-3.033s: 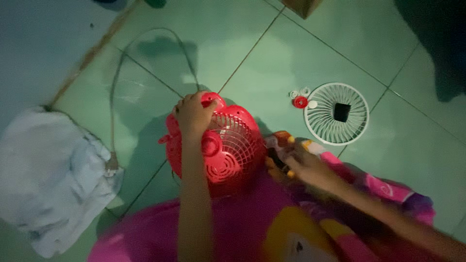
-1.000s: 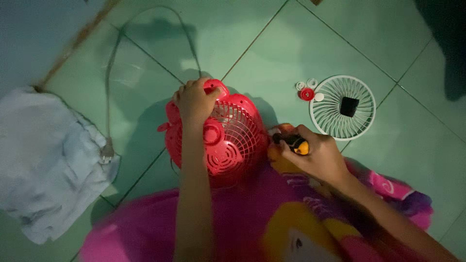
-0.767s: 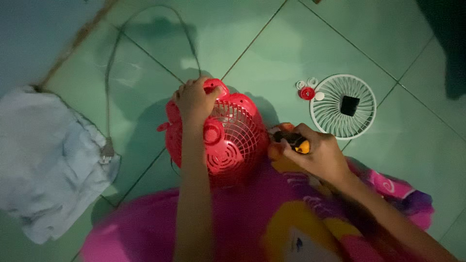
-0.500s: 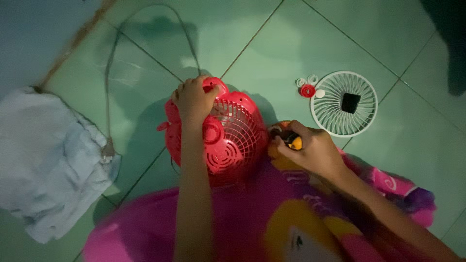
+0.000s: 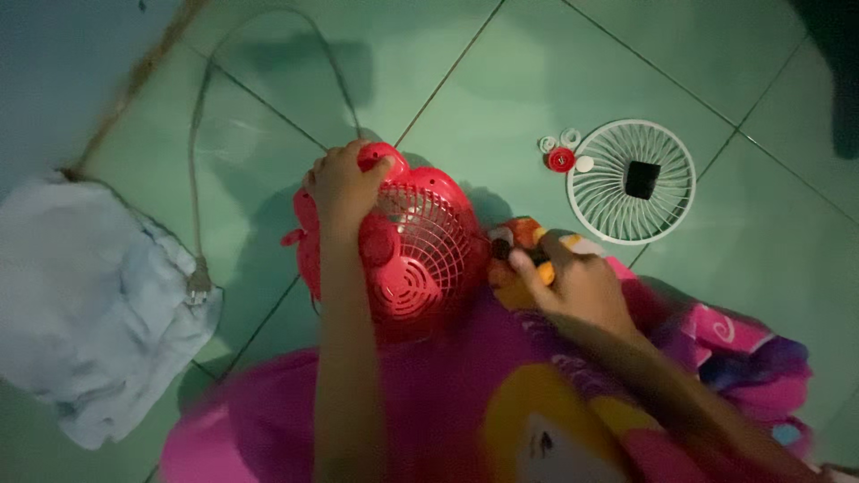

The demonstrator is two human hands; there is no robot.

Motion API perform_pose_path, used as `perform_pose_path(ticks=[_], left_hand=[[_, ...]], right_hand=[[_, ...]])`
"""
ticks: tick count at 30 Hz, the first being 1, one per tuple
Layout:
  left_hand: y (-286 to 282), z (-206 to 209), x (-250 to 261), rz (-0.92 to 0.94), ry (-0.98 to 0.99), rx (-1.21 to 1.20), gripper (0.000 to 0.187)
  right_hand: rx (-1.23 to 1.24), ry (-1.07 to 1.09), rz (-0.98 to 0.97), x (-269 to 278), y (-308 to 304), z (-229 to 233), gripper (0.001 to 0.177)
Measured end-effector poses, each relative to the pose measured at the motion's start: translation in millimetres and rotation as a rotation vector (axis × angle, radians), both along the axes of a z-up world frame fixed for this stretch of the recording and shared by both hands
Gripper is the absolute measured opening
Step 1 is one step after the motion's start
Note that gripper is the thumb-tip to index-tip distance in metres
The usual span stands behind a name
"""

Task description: The person uses a screwdriver to remove screws from the back and sides of a pink electric fan. They remove the rear grille and set it aside, then continue to unscrew and remove additional components from the fan housing.

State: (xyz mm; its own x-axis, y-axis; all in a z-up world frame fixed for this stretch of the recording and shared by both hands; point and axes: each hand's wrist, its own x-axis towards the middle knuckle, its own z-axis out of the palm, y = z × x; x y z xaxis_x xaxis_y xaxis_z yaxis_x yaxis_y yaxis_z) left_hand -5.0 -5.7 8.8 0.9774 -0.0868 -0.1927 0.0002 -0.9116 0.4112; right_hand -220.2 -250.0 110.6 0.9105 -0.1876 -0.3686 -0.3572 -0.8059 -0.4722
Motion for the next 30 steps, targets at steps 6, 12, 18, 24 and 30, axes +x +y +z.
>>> perform_pose_path(ticks=[6,12,18,24,30], left_hand=[[4,-2,3,0.019,0.082,-0.017,0.056],[4,-12,4,0.004,-0.001,0.036,0.06],[11,-14,7,0.015,0.116,0.007,0.057],[3,-12,5,0.006,0.023,0.045,0.058],[4,-6,7,0.027,0.137,0.022,0.059]], right_hand=[[-0.01,-0.056,0.161,6,8,16,0.047],[-0.283,-0.244,0.681,2,13,34,0.059],[-0.369,-0.225,0.832,-3,15,35,0.071],[-0.159,-0.249,0.656,4,14,39,0.07],[-0.411,0.364,0.269,6,10,44,0.051]])
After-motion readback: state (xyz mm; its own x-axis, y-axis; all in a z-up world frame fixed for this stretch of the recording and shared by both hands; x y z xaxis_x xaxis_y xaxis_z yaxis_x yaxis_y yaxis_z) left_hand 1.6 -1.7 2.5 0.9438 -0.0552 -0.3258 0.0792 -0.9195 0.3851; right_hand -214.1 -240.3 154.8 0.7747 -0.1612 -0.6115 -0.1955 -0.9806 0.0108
